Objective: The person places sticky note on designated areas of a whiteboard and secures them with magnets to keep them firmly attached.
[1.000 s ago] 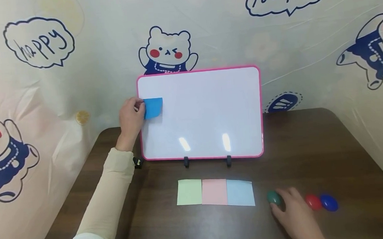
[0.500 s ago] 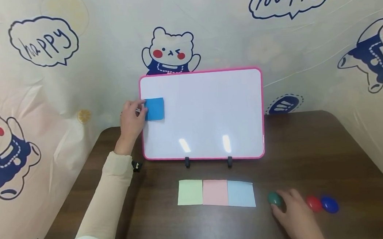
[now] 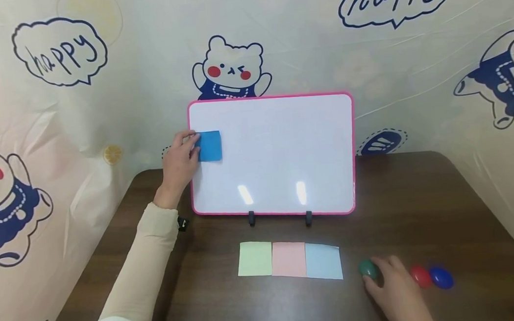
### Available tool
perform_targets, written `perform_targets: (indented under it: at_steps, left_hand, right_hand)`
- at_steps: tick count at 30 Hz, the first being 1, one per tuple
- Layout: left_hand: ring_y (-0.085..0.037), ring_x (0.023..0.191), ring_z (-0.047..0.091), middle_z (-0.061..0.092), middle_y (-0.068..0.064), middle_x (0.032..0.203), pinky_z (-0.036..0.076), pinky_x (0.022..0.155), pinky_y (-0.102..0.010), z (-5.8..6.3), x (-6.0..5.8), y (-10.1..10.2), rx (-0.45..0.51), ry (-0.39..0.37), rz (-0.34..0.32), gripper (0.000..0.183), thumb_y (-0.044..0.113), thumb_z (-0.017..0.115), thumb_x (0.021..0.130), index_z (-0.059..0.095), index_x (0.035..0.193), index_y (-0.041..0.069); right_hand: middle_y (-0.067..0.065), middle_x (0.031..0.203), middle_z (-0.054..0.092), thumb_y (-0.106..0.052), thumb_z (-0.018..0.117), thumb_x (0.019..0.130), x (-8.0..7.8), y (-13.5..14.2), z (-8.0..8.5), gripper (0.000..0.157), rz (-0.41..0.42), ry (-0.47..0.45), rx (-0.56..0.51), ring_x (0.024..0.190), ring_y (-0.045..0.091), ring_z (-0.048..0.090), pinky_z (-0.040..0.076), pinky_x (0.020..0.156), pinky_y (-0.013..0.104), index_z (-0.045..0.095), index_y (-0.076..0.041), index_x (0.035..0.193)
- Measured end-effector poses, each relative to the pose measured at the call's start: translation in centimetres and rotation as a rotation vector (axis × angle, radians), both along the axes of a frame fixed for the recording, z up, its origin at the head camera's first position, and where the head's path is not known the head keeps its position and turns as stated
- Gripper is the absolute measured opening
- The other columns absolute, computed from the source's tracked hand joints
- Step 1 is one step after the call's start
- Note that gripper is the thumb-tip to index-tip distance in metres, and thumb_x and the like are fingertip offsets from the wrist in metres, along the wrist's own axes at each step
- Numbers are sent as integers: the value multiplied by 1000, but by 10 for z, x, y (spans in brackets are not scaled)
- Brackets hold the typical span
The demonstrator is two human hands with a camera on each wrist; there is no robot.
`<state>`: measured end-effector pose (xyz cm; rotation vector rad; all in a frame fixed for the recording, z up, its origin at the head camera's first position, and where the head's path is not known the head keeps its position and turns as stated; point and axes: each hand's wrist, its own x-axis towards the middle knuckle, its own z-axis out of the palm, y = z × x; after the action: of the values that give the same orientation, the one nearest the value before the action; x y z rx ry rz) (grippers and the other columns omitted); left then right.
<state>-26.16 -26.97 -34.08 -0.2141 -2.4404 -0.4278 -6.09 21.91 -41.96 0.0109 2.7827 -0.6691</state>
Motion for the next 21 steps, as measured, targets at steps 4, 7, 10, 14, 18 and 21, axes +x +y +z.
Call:
perform_targets:
  at_steps: [4, 7, 10, 14, 18, 21]
  left_hand:
    - [-24, 123, 49, 47, -5, 135, 45, 92, -40, -1, 0, -1, -9, 3, -15, 40, 25, 57, 95, 56, 132, 10]
    - [-24, 123, 48, 47, -5, 136, 45, 92, -40, 0, 1, -2, -14, -6, -17, 42, 26, 57, 95, 55, 133, 10]
    - [-24, 123, 48, 46, -5, 136, 44, 93, -40, 3, 3, -2, -25, -15, -25, 43, 25, 58, 94, 54, 134, 10]
    - [-23, 125, 46, 46, -5, 137, 43, 94, -39, 3, 5, -3, -44, -33, -34, 45, 26, 58, 94, 52, 136, 10]
    - [-23, 126, 45, 44, -4, 139, 43, 94, -39, 3, 6, -4, -56, -55, -31, 46, 28, 58, 94, 51, 137, 11]
    - [-23, 126, 45, 43, -4, 140, 44, 93, -39, 3, 7, -4, -68, -66, -20, 47, 29, 57, 95, 50, 138, 12]
  right_hand:
    - [18, 105, 48, -38, 72, 82, -1, -2, 1, 65, -5, -8, 9, 79, 26, 51, 52, 65, 42, 52, 6, 125]
    - [18, 105, 48, -38, 72, 82, -1, -2, 2, 64, -7, -4, 14, 79, 25, 51, 52, 66, 42, 52, 6, 125]
    - [18, 104, 48, -36, 72, 83, -1, -3, 3, 63, -8, 4, 12, 79, 25, 51, 52, 66, 42, 53, 6, 124]
    - [18, 105, 49, -38, 72, 83, 0, -2, 4, 63, -10, 9, 0, 79, 24, 51, 52, 65, 40, 53, 6, 124]
    - [16, 105, 50, -40, 71, 83, 3, -3, 7, 63, -6, 44, -24, 77, 22, 49, 50, 62, 34, 54, 4, 125]
    - [15, 105, 51, -37, 71, 83, 4, -5, 11, 60, -11, 89, -43, 77, 22, 49, 49, 62, 33, 54, 3, 125]
